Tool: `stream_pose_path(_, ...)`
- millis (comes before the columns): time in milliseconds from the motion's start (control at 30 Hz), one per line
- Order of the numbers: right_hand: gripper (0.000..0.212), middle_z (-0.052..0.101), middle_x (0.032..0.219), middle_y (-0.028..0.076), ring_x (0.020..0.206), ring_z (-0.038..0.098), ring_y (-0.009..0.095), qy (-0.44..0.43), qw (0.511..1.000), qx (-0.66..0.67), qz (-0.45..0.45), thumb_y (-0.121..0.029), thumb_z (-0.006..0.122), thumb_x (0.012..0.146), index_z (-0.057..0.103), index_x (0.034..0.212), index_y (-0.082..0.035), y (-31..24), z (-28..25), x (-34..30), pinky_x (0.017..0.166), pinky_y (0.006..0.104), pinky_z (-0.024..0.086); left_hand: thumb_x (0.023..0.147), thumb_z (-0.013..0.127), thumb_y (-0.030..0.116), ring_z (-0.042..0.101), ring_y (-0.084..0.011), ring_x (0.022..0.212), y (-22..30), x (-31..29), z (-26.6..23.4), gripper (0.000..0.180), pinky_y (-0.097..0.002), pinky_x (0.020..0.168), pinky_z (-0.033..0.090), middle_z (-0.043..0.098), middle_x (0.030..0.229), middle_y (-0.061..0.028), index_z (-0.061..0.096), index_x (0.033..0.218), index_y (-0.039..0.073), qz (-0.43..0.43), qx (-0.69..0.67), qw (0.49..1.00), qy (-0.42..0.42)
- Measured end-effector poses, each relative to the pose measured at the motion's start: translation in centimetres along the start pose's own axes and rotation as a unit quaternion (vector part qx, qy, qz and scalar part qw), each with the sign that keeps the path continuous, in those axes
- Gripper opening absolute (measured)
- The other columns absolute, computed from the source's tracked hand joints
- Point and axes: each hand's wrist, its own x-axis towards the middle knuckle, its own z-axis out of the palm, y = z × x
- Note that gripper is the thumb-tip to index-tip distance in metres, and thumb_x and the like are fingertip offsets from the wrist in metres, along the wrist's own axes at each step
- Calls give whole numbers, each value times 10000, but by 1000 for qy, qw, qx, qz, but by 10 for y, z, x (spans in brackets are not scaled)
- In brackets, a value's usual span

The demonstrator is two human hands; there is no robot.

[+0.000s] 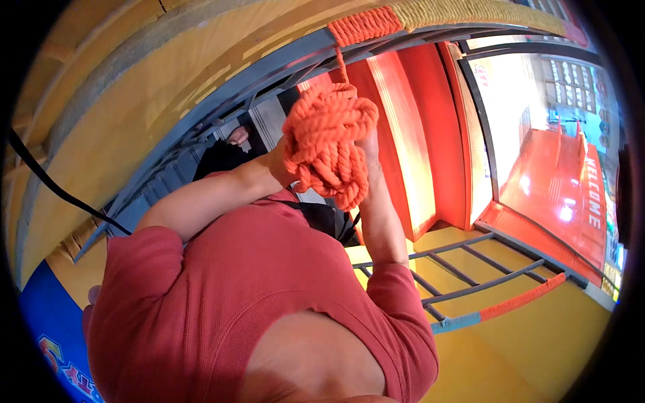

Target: The person wraps an orange rope around a metal railing by hand, covering it tightly alongside existing orange and yellow rope wrapping.

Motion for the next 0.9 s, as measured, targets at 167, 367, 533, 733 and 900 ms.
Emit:
stream_pose_path(167, 458, 558, 1298, 191, 1153, 583, 331, -61, 996, 54, -32, -336, 385, 1006, 479, 1303, -1, 4, 5, -12, 1006, 458, 483, 984, 488, 276, 529, -216, 1187, 19, 4, 40, 409, -373, 1024, 444, 523, 1309, -87, 451, 1339, 77, -37, 142, 987, 70)
stream_pose_path(367, 400, 638, 1122, 130, 967, 661, 205, 15, 900, -367, -236, -284, 400, 1017, 529, 1239, 23, 20, -2, -18, 859, 339, 554, 1006, 466, 217, 606, -195, 1069, 22, 9, 51, 303, -338, 954, 495, 613, 1159, -83, 528, 1259, 62, -86, -195, 971, 110)
stream_pose_path(533, 363, 648, 835, 90, 821, 657, 168, 111, 890, -385, -218, -285, 420, 1024, 616, 1002, 20, 5, 7, -30, 680, 348, 503, 989, 492, 286, 612, -223, 1069, 17, -4, 52, 333, -380, 977, 480, 621, 1167, -88, 556, 1229, 64, -130, -103, 955, 245)
stream_pose_path(733, 301, 538, 524, 109, 493, 584, 297, 200, 377, -811, -401, -218, 592, 919, 468, 679, -83, -17, 17, -45, 455, 419, 429, 887, 496, 659, 553, -289, 1194, 50, 4, 81, 657, -556, 1038, 382, 589, 1281, -85, 560, 1243, 110, -251, -87, 917, 298)
stream_pose_path(900, 254, 496, 650, 31, 614, 554, 186, 130, 147, -853, -484, -284, 633, 846, 489, 718, -118, 0, 40, -55, 585, 337, 408, 911, 533, 599, 626, -153, 968, 54, 39, 98, 503, -350, 876, 498, 675, 1006, -7, 662, 991, 120, -243, 41, 938, 245)
